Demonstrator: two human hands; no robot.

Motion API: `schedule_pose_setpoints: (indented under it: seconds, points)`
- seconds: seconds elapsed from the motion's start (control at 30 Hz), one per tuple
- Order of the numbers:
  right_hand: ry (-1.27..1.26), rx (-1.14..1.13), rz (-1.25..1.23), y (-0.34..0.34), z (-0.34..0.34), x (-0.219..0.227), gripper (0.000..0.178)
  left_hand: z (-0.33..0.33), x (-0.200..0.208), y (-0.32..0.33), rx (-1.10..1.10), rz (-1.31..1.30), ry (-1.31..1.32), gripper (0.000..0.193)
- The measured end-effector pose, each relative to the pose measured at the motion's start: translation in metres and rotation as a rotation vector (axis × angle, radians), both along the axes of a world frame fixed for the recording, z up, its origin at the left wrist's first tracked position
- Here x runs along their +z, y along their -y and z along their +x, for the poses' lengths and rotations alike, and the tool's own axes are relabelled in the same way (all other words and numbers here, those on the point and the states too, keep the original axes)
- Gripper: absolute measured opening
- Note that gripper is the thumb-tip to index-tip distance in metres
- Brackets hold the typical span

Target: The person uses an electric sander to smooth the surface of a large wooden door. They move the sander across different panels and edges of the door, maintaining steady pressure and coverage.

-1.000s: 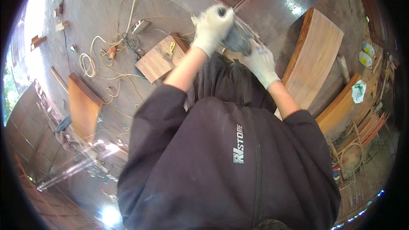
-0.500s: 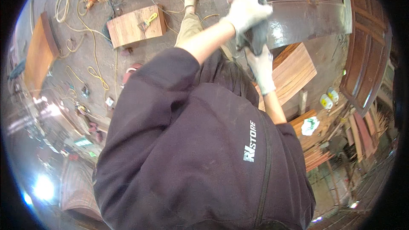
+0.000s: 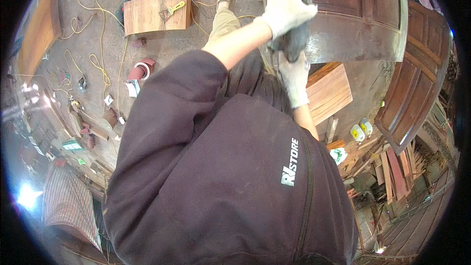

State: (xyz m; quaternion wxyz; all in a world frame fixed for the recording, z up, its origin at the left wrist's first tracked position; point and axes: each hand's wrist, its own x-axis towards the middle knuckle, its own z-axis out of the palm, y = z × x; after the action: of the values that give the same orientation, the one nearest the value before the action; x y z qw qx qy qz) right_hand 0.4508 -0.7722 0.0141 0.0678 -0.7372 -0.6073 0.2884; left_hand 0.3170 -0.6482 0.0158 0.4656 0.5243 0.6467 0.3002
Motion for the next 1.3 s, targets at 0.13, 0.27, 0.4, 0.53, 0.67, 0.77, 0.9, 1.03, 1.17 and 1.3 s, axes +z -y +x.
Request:
schedule_pose_setpoints:
  seconds: [0.13, 0.27, 0.4, 0.53, 0.67, 0.77, 0.9, 1.03, 1.17, 1.3]
  points:
    - [-0.03, -0.027, -0.106, 0.032, 0.029, 0.006, 0.046, 0.028, -0.008, 0.043, -0.036, -0.082, 0.047, 0.036]
    - [0.062, 0.007, 0.036, 0.003, 0.033, -0.009, 0.042, 0.017, -0.002, 0.005, 0.022, -0.051, 0.067, 0.035]
    - [-0.098, 0.009, -0.036, -0.007, 0.021, 0.006, 0.039, 0.012, -0.018, 0.005, 0.047, 0.059, 0.024, 0.038]
    - [-0.007, -0.013, -0.103, 0.038, 0.029, 0.013, 0.042, 0.021, -0.014, 0.054, 0.045, -0.066, 0.096, 0.034]
    - [0.072, 0.077, -0.014, 0.012, 0.03, 0.0, 0.041, 0.011, -0.016, 0.031, 0.076, 0.024, 0.109, 0.038]
    - [-0.066, 0.066, -0.053, -0.018, 0.008, 0.015, 0.041, -0.002, -0.023, -0.001, 0.121, 0.062, -0.014, 0.038]
    - [0.001, 0.093, -0.018, 0.015, 0.03, 0.006, 0.043, 0.017, -0.014, 0.031, 0.095, -0.028, 0.054, 0.035]
    - [-0.039, -0.137, -0.247, 0.05, 0.074, 0.004, 0.046, 0.057, -0.01, 0.059, 0.071, -0.072, 0.101, 0.035]
    - [0.02, 0.141, -0.018, -0.005, 0.072, -0.008, 0.043, 0.042, -0.013, 0.021, 0.135, -0.041, 0.123, 0.036]
    - [0.024, 0.118, -0.026, -0.059, 0.02, 0.006, 0.041, -0.002, -0.008, -0.028, 0.214, 0.063, 0.143, 0.032]
